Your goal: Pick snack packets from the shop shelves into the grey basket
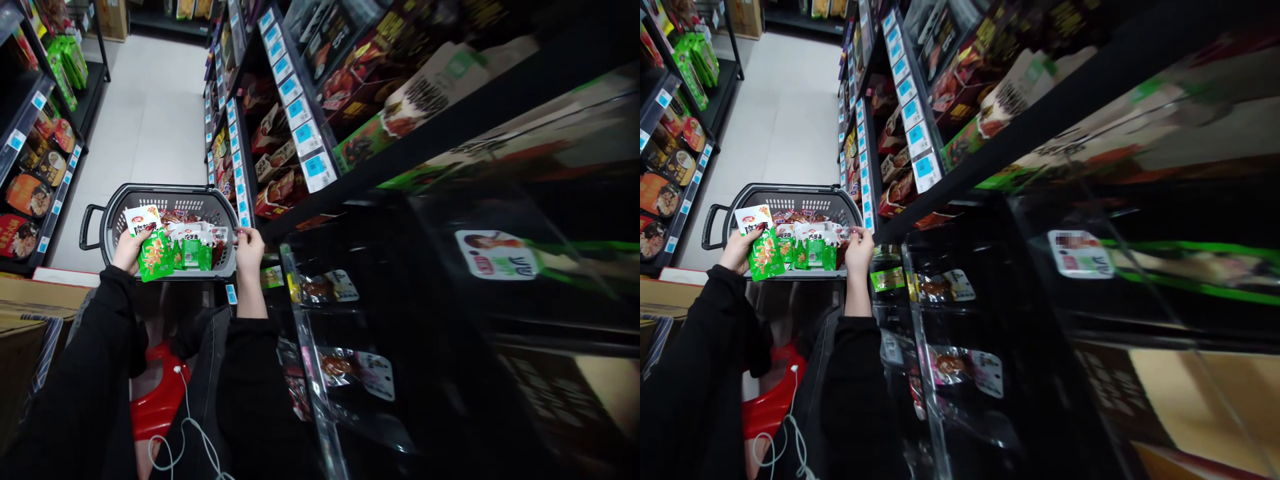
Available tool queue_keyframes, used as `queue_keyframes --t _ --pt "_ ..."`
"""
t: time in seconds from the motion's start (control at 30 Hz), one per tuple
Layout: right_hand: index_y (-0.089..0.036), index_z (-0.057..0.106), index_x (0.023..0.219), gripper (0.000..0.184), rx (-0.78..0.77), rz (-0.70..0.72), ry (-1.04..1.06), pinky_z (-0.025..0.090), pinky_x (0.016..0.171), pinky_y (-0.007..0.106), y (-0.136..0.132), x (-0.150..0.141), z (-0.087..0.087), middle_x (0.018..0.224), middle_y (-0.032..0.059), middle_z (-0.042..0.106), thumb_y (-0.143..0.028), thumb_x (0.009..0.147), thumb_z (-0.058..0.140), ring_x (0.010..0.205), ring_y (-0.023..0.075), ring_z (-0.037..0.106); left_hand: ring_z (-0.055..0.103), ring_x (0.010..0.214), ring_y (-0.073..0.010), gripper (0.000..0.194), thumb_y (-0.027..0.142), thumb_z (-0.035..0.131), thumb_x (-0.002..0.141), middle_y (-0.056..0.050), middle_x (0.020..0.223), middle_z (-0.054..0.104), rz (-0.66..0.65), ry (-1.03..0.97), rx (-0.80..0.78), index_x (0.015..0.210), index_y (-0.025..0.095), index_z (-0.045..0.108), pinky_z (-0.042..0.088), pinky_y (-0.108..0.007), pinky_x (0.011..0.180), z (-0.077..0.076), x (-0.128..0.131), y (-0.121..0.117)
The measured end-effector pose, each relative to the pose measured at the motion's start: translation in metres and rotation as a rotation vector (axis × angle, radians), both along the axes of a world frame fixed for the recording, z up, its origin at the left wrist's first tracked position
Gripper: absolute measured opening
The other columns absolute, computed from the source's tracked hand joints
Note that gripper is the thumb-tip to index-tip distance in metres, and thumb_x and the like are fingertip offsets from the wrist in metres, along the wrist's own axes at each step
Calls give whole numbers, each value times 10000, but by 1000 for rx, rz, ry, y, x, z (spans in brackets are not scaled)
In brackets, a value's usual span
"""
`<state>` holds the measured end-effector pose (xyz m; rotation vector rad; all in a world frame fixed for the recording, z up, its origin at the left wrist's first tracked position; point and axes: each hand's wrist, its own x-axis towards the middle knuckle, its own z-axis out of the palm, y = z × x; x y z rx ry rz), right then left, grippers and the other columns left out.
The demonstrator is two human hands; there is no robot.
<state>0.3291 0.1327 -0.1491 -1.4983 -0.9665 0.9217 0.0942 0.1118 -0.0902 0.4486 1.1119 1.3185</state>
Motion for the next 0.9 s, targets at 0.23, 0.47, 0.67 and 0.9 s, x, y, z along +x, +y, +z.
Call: queue_keyframes --t 0.23,0.47,0.67,0.9 --pt "-175 570 821 383 -91 529 188 429 586 250 -17 -66 20 764 15 609 -513 652 630 650 130 548 633 969 -255 330 198 689 666 -107 895 696 -27 -12 -17 970 90 619 491 -379 886 -4 22 -3" --pt "-170 541 756 306 51 465 328 410 628 240 -24 -86 36 712 -3 556 -452 692 643 643 115 496 605 1001 -221 433 493 494 820 -116 1061 652 -173 -130 105 1054 145 603 487 -333 852 1 20 -3" --pt "-199 488 790 252 39 393 708 325 482 210 -26 -63 47 622 -44 469 -389 712 634 478 80 386 623 871 -175 380 458 386 865 -95 1093 632 1 -15 -54 959 163 607 491 -317 789 0 -12 3" --pt "-217 306 676 284 -18 456 933 112 380 212 -29 -35 54 464 -116 126 -356 807 516 331 48 -6 616 741 -142 362 445 395 862 -78 989 649 8 -9 -94 920 161 611 486 -315 771 -2 -14 4"
